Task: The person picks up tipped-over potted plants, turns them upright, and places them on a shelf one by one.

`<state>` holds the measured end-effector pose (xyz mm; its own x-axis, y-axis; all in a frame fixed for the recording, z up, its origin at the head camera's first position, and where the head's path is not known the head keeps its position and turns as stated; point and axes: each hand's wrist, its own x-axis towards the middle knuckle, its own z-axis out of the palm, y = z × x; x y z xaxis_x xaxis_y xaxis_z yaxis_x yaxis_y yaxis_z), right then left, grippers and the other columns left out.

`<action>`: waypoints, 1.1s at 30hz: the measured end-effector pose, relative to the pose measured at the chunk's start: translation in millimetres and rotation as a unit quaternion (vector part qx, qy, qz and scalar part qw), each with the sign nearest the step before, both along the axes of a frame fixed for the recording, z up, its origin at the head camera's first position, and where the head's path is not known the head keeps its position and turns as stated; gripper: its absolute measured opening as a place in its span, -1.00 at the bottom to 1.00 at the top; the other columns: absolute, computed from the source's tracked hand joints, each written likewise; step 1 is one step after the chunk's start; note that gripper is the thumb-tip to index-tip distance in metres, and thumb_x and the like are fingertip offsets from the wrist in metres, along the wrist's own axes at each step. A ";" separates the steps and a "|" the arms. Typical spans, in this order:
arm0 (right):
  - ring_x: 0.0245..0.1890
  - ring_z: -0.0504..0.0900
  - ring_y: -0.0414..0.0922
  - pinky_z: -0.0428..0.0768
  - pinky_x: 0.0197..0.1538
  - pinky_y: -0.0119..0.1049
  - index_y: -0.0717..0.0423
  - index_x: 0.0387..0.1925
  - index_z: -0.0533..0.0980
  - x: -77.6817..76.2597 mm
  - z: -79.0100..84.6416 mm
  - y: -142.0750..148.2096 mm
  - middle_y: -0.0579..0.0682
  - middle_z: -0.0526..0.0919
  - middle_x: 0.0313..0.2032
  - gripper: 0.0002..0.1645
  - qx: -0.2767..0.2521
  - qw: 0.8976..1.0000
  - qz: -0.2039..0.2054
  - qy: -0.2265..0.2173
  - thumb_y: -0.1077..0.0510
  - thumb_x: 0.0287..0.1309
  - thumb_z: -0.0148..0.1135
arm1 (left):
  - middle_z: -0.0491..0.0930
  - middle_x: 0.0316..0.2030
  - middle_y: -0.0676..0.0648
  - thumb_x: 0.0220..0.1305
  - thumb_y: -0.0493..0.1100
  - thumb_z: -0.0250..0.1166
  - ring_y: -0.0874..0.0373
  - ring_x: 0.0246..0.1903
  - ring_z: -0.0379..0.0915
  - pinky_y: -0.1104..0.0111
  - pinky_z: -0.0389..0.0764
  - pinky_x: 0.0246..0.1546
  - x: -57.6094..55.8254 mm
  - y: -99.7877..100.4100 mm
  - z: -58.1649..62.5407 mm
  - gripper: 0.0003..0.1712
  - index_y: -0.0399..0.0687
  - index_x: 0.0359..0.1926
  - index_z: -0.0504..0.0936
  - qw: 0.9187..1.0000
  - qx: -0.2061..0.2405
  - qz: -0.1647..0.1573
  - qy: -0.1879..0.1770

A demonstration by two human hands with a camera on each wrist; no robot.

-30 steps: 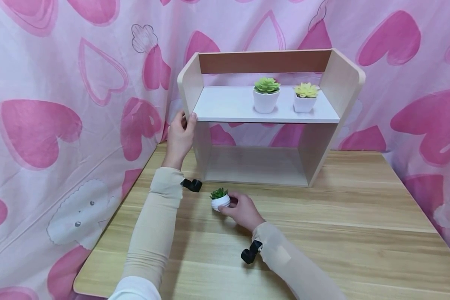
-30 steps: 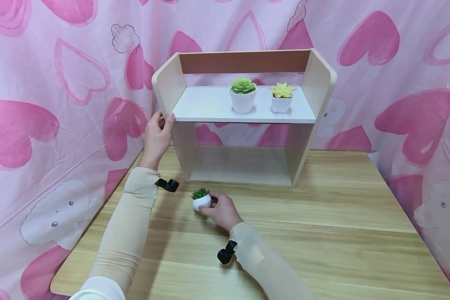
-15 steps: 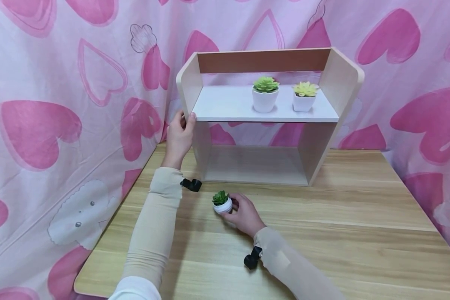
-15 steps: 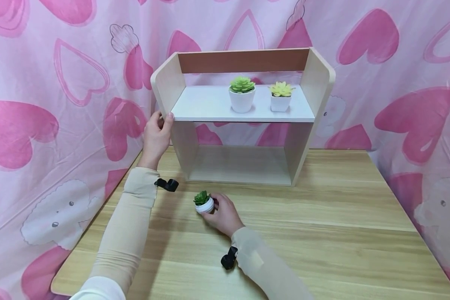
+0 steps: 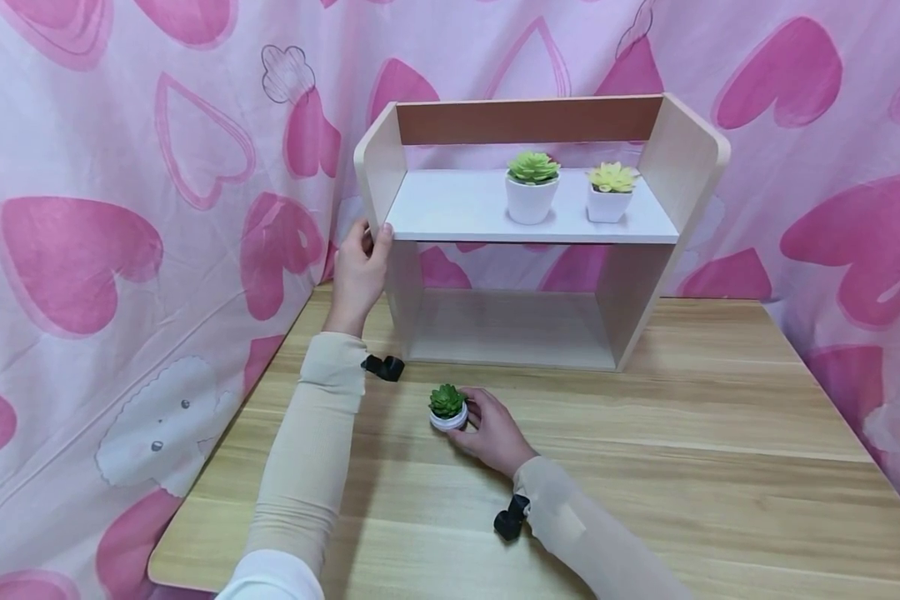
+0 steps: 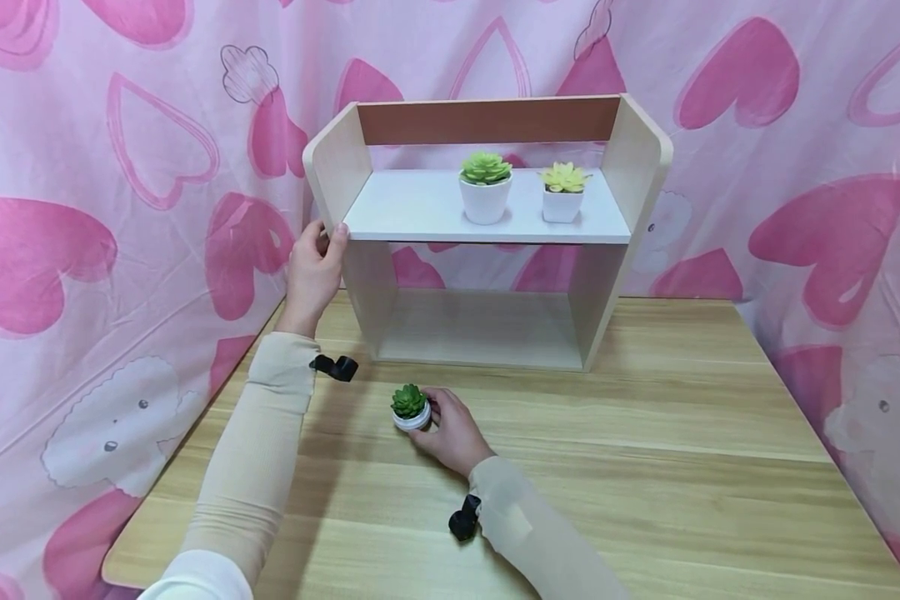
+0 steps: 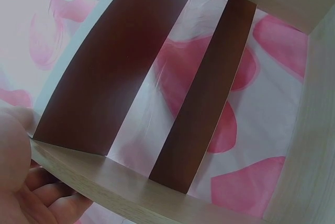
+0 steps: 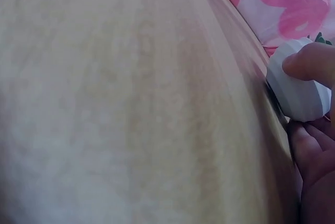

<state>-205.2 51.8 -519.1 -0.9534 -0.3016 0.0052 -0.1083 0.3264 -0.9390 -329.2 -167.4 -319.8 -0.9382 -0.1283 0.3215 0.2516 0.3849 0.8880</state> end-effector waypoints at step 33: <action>0.42 0.59 0.14 0.55 0.51 0.02 0.24 0.49 0.39 0.5 -4.2 0.1 0.16 0.56 0.38 -0.06 0.010 0.999 0.002 0.034 0.13 0.18 0.65 | 0.37 0.60 -0.19 0.66 0.17 0.15 -0.07 0.58 0.33 0.00 0.44 0.55 0.6 0.1 1.2 -0.30 -0.03 0.61 0.36 1.000 0.010 0.001 0.004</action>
<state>-204.8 51.8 -523.3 -0.9496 -0.3067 0.0648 -0.1741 0.3440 -0.9227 -328.5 -167.2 -318.6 -0.9352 -0.1358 0.3270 0.2588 0.3683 0.8930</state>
